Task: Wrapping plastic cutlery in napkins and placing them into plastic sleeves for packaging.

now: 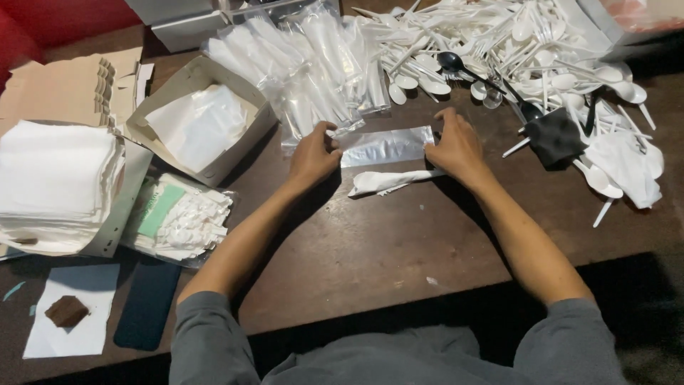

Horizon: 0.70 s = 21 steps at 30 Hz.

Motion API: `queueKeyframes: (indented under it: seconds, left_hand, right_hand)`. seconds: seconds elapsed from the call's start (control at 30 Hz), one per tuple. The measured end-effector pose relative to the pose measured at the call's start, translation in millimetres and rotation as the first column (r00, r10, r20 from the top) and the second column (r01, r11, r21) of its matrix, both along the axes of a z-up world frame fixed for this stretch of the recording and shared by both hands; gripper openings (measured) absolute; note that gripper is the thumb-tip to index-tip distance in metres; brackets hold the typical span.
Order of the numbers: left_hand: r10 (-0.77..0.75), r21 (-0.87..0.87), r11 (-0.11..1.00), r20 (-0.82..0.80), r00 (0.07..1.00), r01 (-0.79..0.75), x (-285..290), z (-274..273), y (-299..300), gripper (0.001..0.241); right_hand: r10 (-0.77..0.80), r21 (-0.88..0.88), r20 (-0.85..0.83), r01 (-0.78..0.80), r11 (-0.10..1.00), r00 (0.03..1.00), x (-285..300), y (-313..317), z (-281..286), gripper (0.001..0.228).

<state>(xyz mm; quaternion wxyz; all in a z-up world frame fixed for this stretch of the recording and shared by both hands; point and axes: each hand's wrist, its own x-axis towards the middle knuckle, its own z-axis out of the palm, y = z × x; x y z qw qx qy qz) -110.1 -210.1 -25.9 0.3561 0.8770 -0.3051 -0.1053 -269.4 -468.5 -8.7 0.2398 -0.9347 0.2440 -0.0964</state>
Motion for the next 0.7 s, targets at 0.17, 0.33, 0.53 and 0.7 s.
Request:
queueKeyframes:
  seconds: [0.17,0.33,0.53,0.7]
  left_hand:
    - [-0.072,0.108,0.993,0.172,0.982,0.054,-6,-4,3,0.023]
    - [-0.093,0.127,0.990,0.296,0.951,0.057,-11,-10,2,0.018]
    - [-0.110,0.024,0.994,0.345,0.932,0.108,-13,-25,-1,0.028]
    - [-0.034,-0.247,0.966,0.178,0.983,0.078,-10,-37,-4,0.044]
  right_hand:
    - [0.106,-0.131,0.037,-0.101,0.986,0.994,5,-15,-32,0.035]
    - [0.128,-0.188,0.013,-0.124,0.974,0.992,5,-15,-45,0.021]
    - [0.092,-0.216,0.008,-0.088,0.972,0.996,9,-8,-50,0.023]
    - [0.087,-0.279,0.008,-0.081,0.957,0.996,15,-17,-66,0.032]
